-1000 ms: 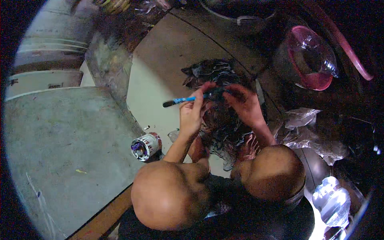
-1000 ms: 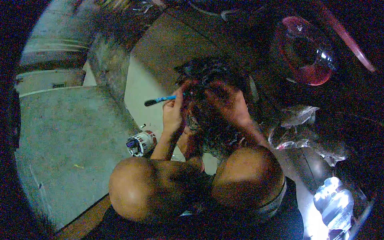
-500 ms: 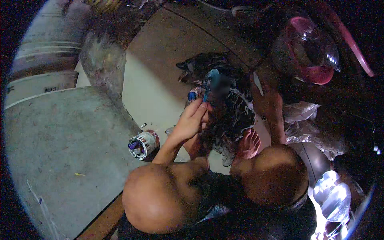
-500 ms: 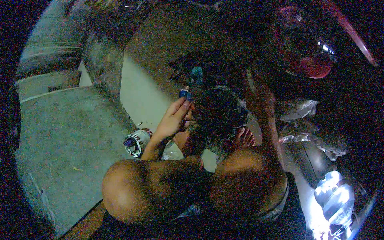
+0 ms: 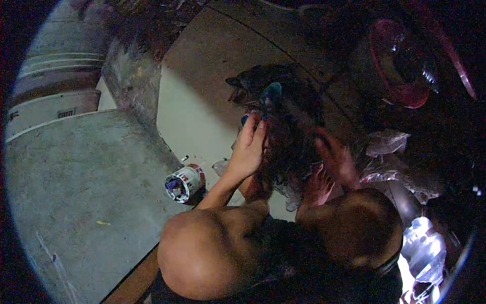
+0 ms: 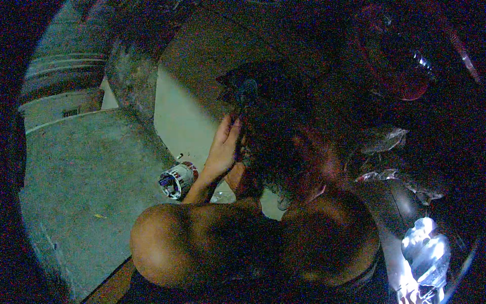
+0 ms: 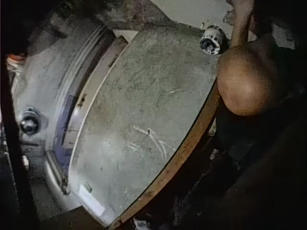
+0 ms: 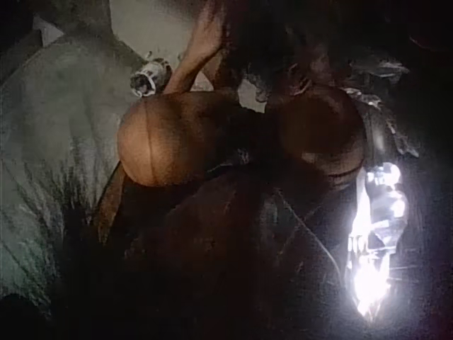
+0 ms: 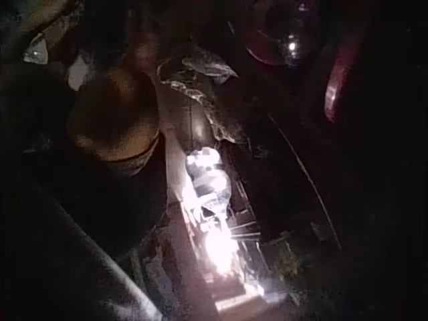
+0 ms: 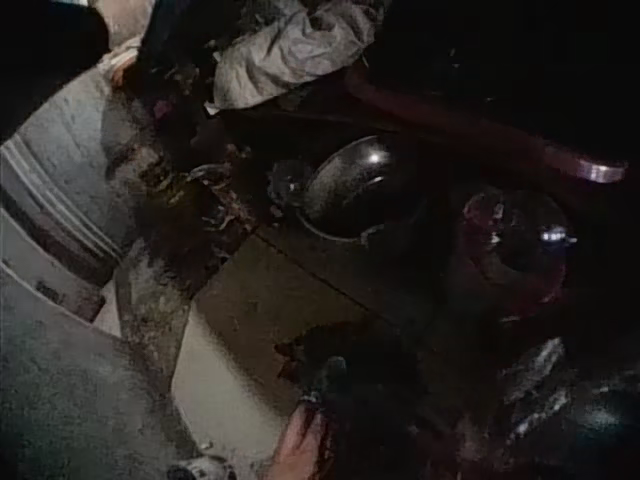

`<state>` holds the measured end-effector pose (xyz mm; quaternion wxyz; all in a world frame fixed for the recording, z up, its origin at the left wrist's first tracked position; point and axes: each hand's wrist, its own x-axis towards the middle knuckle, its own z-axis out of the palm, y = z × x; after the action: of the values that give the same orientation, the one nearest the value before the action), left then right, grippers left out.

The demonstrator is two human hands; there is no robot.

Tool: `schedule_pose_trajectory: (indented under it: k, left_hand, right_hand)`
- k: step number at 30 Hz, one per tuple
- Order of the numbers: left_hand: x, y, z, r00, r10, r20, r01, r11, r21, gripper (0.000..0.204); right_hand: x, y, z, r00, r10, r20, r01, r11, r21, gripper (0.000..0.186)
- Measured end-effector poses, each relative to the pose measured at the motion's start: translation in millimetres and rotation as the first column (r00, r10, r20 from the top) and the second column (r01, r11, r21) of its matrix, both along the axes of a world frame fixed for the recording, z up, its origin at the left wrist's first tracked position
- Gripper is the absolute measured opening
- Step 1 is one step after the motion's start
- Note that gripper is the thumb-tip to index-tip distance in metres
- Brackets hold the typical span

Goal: The person applies a blue substance to a piece of clothing using a spoon while sitting on the floor.

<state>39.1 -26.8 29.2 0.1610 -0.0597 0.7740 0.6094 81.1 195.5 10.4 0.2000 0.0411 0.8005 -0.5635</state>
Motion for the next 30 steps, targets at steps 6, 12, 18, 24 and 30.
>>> schedule_pose_trajectory:
  k: [6, 12, 18, 24, 30]
  left_hand:
    - [-4.6, 10.0, 8.0, 0.998, -0.047, 0.043, 0.043, 0.996, 0.084, 0.02]
    - [4.7, -6.7, -2.1, 0.984, -0.057, -0.171, 0.014, 0.97, -0.242, 0.022]
    - [1.6, 1.8, 8.7, 0.983, -0.082, -0.163, 0.037, 0.964, -0.262, 0.023]
    - [2.6, 1.4, -3.1, 0.98, -0.074, -0.183, 0.029, 0.97, -0.24, 0.025]
    - [6.7, 10.0, 1.6, 0.998, -0.015, -0.06, 0.01, 0.997, -0.081, 0.025]
  right_hand:
    - [4.6, -0.5, 2.5, 0.815, 0.262, -0.516, -0.103, 0.943, 0.317, 0.033]
    - [-6.1, -37.2, 34.3, 0.974, 0.093, -0.209, -0.034, 0.963, 0.267, 0.037]
    - [-5.5, -31.6, 25.8, 0.97, 0.094, -0.224, -0.037, 0.969, 0.246, 0.041]
    - [-6.0, -36.3, 18.3, 0.96, 0.106, -0.259, -0.032, 0.961, 0.276, 0.046]
    - [-4.6, -42.8, 2.3, 0.943, 0.134, -0.305, -0.022, 0.939, 0.344, 0.05]
